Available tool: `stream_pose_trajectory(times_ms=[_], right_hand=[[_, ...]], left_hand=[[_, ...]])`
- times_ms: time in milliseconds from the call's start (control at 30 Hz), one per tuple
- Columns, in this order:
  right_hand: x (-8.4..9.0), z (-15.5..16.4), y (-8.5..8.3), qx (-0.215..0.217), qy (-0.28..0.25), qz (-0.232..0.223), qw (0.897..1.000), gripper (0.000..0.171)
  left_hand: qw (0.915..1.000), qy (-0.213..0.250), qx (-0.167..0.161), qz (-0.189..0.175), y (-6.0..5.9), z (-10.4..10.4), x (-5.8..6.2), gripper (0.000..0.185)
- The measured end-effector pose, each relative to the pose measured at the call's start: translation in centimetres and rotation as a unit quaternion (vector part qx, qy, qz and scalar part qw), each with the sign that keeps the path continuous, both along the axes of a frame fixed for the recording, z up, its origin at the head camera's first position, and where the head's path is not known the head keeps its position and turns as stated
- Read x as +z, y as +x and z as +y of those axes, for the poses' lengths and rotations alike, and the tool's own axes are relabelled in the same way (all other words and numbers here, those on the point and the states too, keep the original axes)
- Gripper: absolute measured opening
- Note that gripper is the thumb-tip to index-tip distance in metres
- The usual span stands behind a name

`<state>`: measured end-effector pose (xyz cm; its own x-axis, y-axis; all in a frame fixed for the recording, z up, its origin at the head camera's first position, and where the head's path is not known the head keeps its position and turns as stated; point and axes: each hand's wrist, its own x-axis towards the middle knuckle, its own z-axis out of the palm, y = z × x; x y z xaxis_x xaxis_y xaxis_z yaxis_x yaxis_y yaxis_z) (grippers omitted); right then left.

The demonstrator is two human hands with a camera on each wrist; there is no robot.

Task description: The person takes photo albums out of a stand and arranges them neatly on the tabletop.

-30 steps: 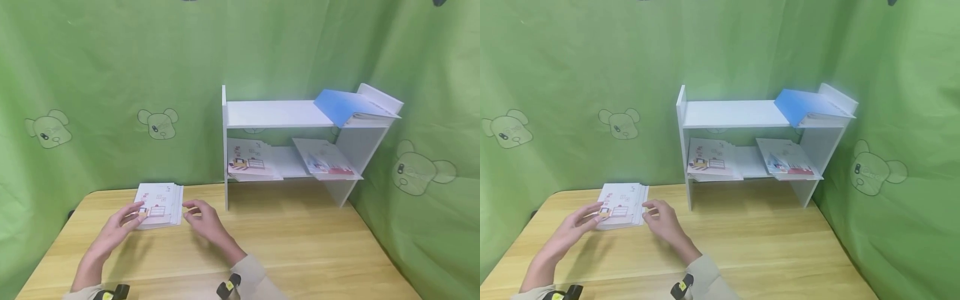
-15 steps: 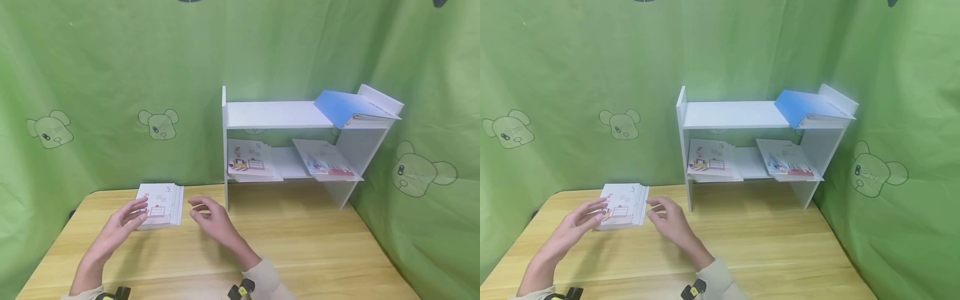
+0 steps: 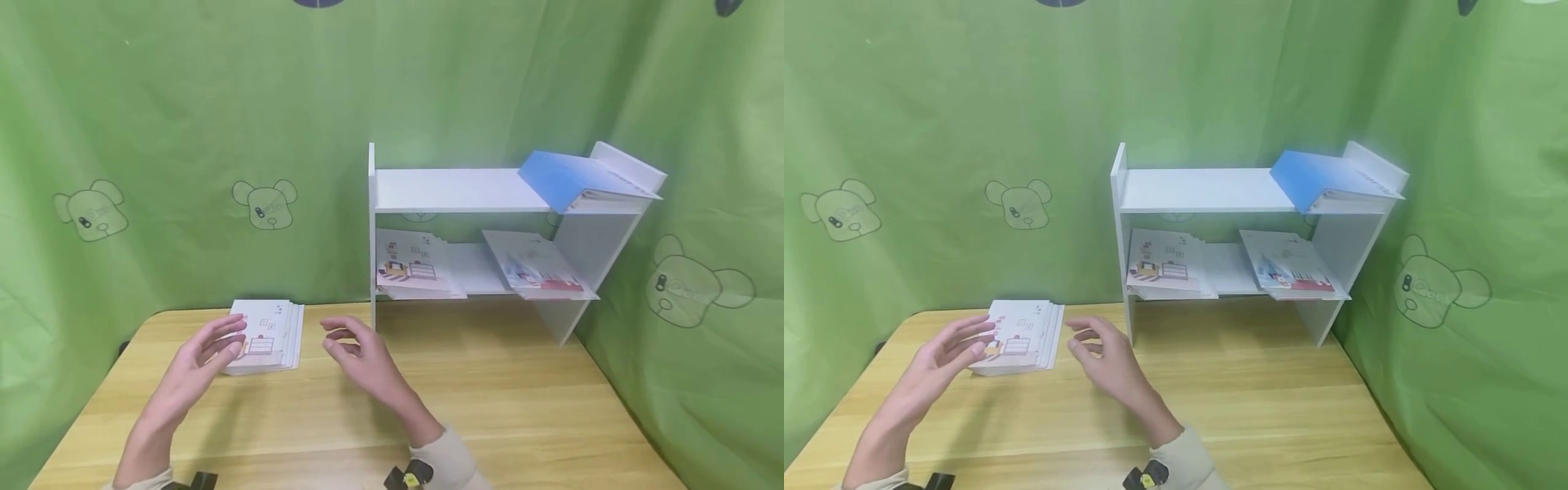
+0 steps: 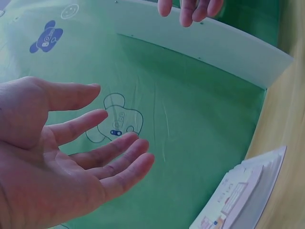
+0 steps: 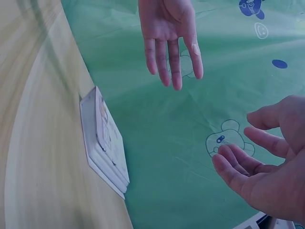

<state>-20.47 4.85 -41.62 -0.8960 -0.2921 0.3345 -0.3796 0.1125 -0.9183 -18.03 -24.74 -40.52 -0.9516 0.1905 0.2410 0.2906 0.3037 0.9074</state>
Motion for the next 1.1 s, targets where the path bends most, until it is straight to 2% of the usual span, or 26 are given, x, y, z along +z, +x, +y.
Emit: stream_pose_trajectory(times_ms=[200, 367, 500, 867, 1100], right_hand=[[0.4, 0.7, 0.1, -0.007, -0.006, 0.005, 1.0, 0.031], [0.7, 1.1, 0.2, -0.005, -0.018, 0.01, 1.0, 0.031], [1.0, 1.5, 0.2, -0.005, -0.027, 0.017, 0.999, 0.031], [2.1, 3.0, 0.5, -0.017, -0.039, 0.038, 0.998, 0.032], [2.9, 4.1, 1.0, -0.032, -0.039, 0.056, 0.997, 0.031]], left_hand=[[0.9999, 0.007, 0.01, 0.012, 0.2, 0.5, 0.4, 0.051], [0.9997, 0.017, 0.018, 0.008, 0.4, 1.0, 0.6, 0.05], [0.9994, 0.03, 0.013, 0.008, 0.4, 1.8, 0.8, 0.047], [0.9958, 0.073, 0.022, 0.05, -0.2, 3.8, 0.8, 0.041], [0.9916, 0.106, 0.015, 0.072, -0.1, 4.8, 0.9, 0.04]])
